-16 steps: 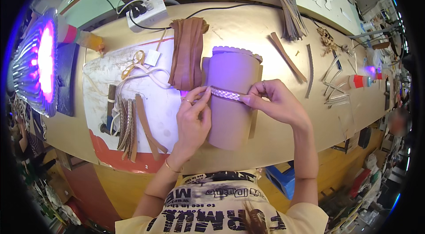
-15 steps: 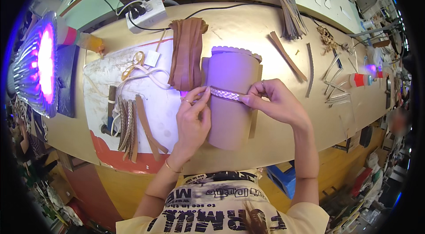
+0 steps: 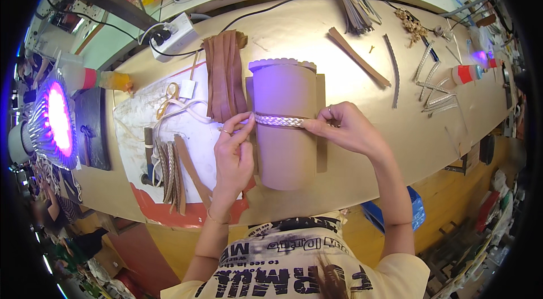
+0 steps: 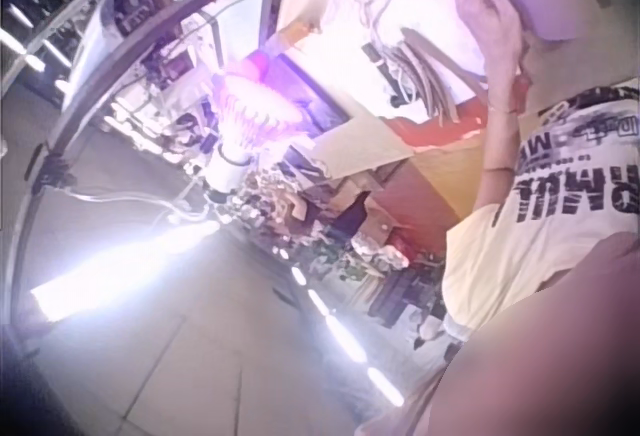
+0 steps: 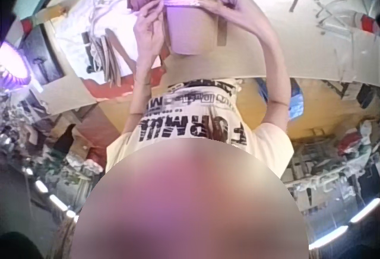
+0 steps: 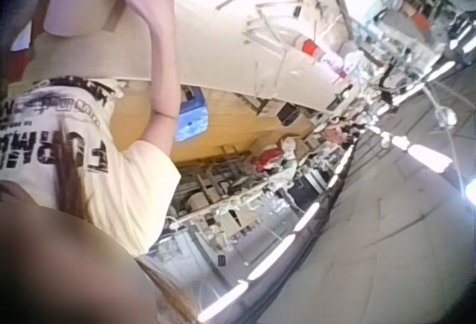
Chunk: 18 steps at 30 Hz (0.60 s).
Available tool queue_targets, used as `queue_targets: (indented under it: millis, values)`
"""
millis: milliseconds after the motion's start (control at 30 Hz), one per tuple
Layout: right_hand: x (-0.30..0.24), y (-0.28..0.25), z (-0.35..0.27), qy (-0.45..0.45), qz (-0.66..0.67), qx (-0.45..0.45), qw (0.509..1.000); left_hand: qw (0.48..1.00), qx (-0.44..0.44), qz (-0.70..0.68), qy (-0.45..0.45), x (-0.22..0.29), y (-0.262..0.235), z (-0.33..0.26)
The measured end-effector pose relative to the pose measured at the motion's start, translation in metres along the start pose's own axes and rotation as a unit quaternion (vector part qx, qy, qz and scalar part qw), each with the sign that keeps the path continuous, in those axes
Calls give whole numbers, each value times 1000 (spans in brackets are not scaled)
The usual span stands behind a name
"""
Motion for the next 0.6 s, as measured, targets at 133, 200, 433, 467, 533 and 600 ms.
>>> queue_targets:
  millis: [133, 200, 433, 467, 533, 600]
  values:
    - [26, 8, -3, -80, 175, 10, 981, 1000, -1, -7, -11, 0, 1, 0]
    - [38, 10, -4, -73, 208, 1, 975, 1000, 1, 4, -3, 1, 2, 0]
    - [43, 19, -2, -78, 240, 6, 968, 999, 2, 35, -6, 3, 4, -2]
    - [43, 21, -2, -73, 243, 7, 967, 999, 3, 37, -6, 3, 4, -2]
    - [44, 22, -1, -65, 244, 8, 968, 999, 5, 39, -7, 2, 4, -2]
    - [46, 22, 0, -55, 237, 9, 970, 998, 6, 54, 4, 3, 5, -3]
Point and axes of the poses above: each hand's wrist, its own z-axis towards the middle knuckle, its own y-axis out of the palm, x = y × z, the point moved 4 cm from there along z, towards the middle knuckle, and after that the axes turned 3 degrees about -x, right-handed, at the moved point
